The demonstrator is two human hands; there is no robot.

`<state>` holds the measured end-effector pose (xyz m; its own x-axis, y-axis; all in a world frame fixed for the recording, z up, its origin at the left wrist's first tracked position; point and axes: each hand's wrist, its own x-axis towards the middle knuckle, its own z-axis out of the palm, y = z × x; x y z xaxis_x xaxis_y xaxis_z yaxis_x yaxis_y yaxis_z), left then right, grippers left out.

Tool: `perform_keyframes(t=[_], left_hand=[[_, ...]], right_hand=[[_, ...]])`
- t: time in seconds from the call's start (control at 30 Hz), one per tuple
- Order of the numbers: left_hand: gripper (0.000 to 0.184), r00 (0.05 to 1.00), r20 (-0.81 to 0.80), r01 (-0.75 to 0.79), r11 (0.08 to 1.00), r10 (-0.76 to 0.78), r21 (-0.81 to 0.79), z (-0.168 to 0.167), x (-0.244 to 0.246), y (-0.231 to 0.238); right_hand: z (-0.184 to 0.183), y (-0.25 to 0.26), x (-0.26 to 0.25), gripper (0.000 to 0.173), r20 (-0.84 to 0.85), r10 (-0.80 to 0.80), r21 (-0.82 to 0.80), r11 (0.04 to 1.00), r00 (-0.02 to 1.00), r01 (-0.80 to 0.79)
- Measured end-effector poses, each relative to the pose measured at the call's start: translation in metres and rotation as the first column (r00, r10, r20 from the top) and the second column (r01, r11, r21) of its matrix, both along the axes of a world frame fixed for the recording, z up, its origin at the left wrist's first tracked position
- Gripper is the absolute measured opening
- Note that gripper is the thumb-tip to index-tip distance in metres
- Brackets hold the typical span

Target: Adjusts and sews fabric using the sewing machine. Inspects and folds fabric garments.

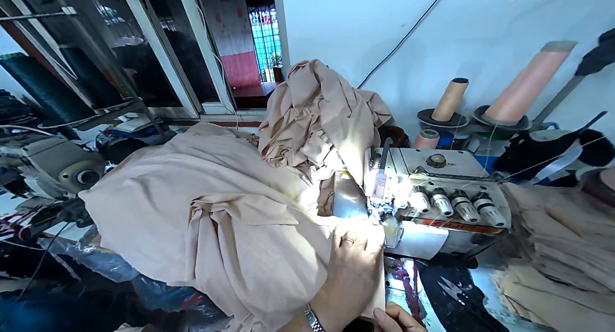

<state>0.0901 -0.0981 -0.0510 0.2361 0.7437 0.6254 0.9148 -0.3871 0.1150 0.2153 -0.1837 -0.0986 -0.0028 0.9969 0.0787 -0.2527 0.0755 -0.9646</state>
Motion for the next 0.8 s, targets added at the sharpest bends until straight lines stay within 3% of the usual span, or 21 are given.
perform_keyframes(t=[0.2, 0.3, 0.43, 0.6, 0.7, 0.8], left_hand=[[0.028, 0.978, 0.163, 0.14, 0.988, -0.126, -0.072, 0.011, -0.016, 0.009], [0.023, 0.982, 0.155, 0.126, 0.987, -0.11, -0.099, 0.017, -0.027, 0.004], [0.033, 0.963, 0.234, 0.185, 0.956, -0.131, -0.226, 0.019, -0.039, 0.014], [0.03, 0.937, 0.332, 0.241, 0.889, -0.109, -0.389, 0.029, -0.054, 0.048], [0.043, 0.926, 0.378, 0.193, 0.836, 0.018, -0.513, 0.03, -0.062, 0.062], [0.056, 0.883, 0.453, 0.185, 0.801, 0.119, -0.569, 0.034, -0.066, 0.071]], right_hand=[[0.012, 0.011, -0.007, 0.019, -0.004, -0.045, 0.01, 0.999, 0.999, 0.045], [0.02, 0.032, -0.014, 0.016, -0.004, -0.109, 0.02, 0.994, 0.994, 0.109], [0.033, 0.067, -0.024, 0.016, -0.047, -0.193, 0.015, 0.981, 0.98, 0.194], [0.048, 0.084, -0.033, 0.028, -0.062, -0.282, -0.095, 0.956, 0.957, 0.276], [0.031, 0.073, -0.031, 0.019, 0.132, -0.322, 0.152, 0.941, 0.938, 0.302], [0.014, 0.053, -0.015, 0.013, 0.319, -0.449, 0.402, 0.862, 0.835, 0.31]])
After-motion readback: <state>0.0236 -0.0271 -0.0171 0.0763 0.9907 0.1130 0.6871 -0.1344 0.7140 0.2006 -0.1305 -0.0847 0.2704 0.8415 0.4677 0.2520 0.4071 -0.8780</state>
